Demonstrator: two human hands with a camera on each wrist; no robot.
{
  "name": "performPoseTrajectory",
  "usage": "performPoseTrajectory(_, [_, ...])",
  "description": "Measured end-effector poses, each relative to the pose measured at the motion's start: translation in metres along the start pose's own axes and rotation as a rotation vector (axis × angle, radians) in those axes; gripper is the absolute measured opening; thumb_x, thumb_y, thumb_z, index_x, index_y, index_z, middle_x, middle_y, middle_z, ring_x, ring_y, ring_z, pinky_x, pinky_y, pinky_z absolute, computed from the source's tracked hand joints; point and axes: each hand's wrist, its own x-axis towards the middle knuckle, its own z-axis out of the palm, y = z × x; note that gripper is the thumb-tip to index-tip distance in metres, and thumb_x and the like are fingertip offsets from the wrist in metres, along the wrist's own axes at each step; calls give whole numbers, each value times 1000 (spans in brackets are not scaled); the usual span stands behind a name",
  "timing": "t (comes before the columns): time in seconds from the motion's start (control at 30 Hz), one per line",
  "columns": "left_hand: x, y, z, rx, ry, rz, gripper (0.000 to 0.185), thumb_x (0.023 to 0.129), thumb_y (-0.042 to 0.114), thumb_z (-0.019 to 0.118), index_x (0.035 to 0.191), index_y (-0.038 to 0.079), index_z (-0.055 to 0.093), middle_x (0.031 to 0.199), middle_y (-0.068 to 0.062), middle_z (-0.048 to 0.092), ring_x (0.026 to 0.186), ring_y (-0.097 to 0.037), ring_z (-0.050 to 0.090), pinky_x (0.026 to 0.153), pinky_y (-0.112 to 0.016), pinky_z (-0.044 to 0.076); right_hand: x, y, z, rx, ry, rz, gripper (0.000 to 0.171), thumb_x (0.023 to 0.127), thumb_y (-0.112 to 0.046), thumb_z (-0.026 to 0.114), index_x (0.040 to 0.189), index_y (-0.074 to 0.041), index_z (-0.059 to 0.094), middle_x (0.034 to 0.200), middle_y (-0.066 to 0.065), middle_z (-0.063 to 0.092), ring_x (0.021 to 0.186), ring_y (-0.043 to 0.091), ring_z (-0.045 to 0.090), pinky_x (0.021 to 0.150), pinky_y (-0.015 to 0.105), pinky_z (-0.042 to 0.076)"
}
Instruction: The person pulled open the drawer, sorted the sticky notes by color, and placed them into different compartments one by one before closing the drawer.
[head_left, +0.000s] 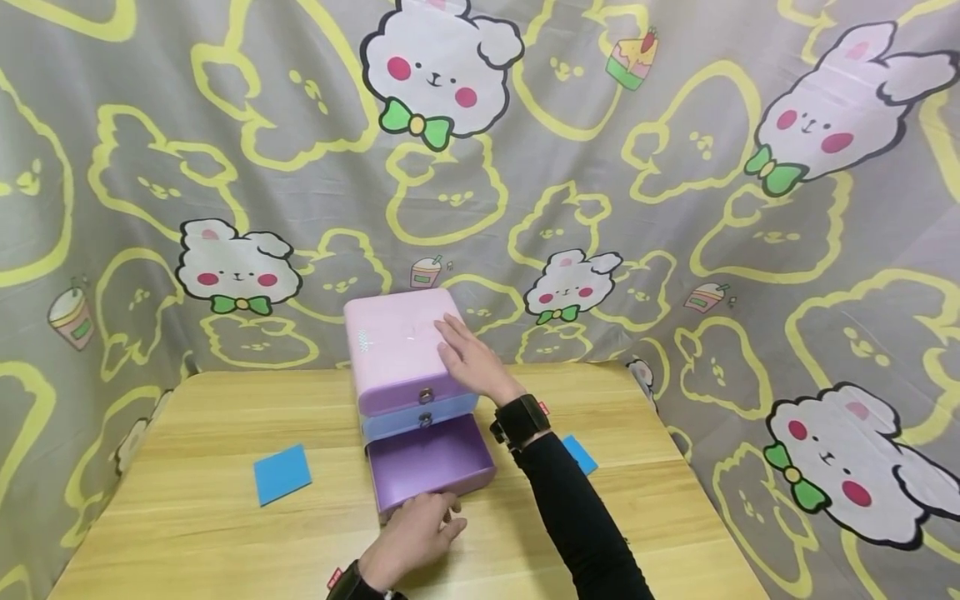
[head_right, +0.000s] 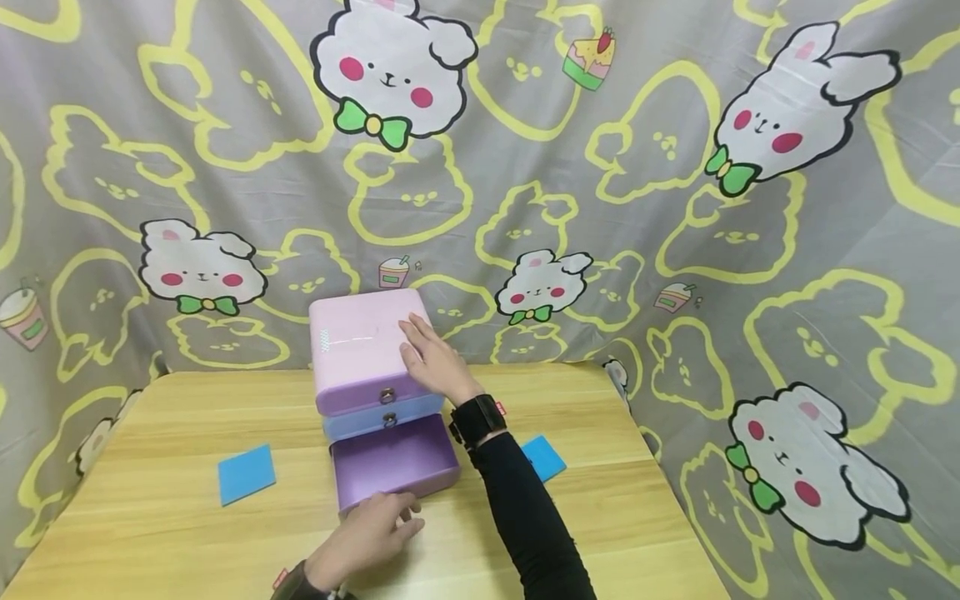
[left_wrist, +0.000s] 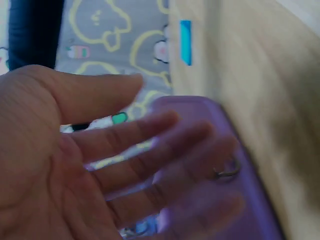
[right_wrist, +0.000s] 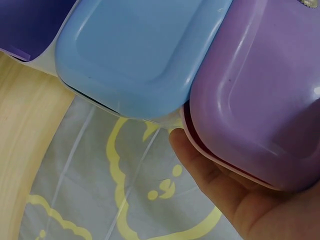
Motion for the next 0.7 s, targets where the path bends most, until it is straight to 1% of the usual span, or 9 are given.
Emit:
performPoseTrajectory(0.07, [-1,2,-9,-51,17,51,11,94,20,70,98,10,73,81,3,72,68,-2,60,61,-19,49,0,-1,0,4,2,-1,56,107,-45,30,161,-27,30,172,-4,18,157,24,26,123,60,29])
performPoseTrajectory(0.13, [-2,2,-17,-86,67,89,5,95,17,69,93,13,72,79,6,72,68,4,57,63,-17,50,0,-1,0,5,3,-2,56,107,-44,30,161,-27,30,172,-3,18,157,24,26,123,61,28])
performPoseTrajectory(0.2, [-6,1,-24,-105,139,106,6,95,14,68,90,16,72,77,8,71,67,7,54,62,-15,49,0,-1,1,8,6,-3,56,107,-44,30,161,-26,30,172,-2,18,157,25,26,123,61,28])
performPoseTrajectory(0.33, [-13,-9,-36,-100,345,141,10,90,8,73,87,17,70,76,7,71,67,9,54,60,-15,51,0,-1,1,7,0,-6,57,107,-44,30,161,-26,30,172,-1,18,157,26,26,123,60,28])
performPoseTrajectory(0.47, [-15,-22,-47,-18,568,199,15,84,1,77,90,13,70,81,5,71,72,5,58,63,-16,54,1,-2,0,8,8,-3,56,107,-44,30,161,-27,30,172,-3,18,158,24,26,123,60,29])
performPoseTrajectory(0.5, [-16,-26,-50,5,611,201,17,82,0,77,91,12,70,83,5,71,74,3,59,65,-17,55,1,-1,0,7,11,-2,56,107,-44,30,161,-27,31,172,-3,19,158,24,25,123,60,29])
performPoseTrajectory(0.57, [-18,-34,-56,43,671,187,19,81,0,78,95,10,71,87,2,71,76,-3,62,68,-21,57,2,-1,-1,4,9,3,56,107,-45,30,161,-28,30,172,-5,18,157,23,26,123,60,29])
performPoseTrajectory(0.63, [-20,-43,-61,76,702,155,21,81,1,79,99,9,71,90,-1,73,81,-9,66,72,-28,59,2,0,0,-2,3,6,56,107,-45,30,161,-29,29,172,-5,18,158,22,25,123,60,29])
performPoseTrajectory(0.7, [-23,-51,-66,100,709,121,25,81,3,80,104,7,71,95,-6,75,86,-17,69,76,-38,60,1,0,1,-2,-1,9,56,107,-46,30,161,-29,29,172,-5,18,158,22,25,123,59,29])
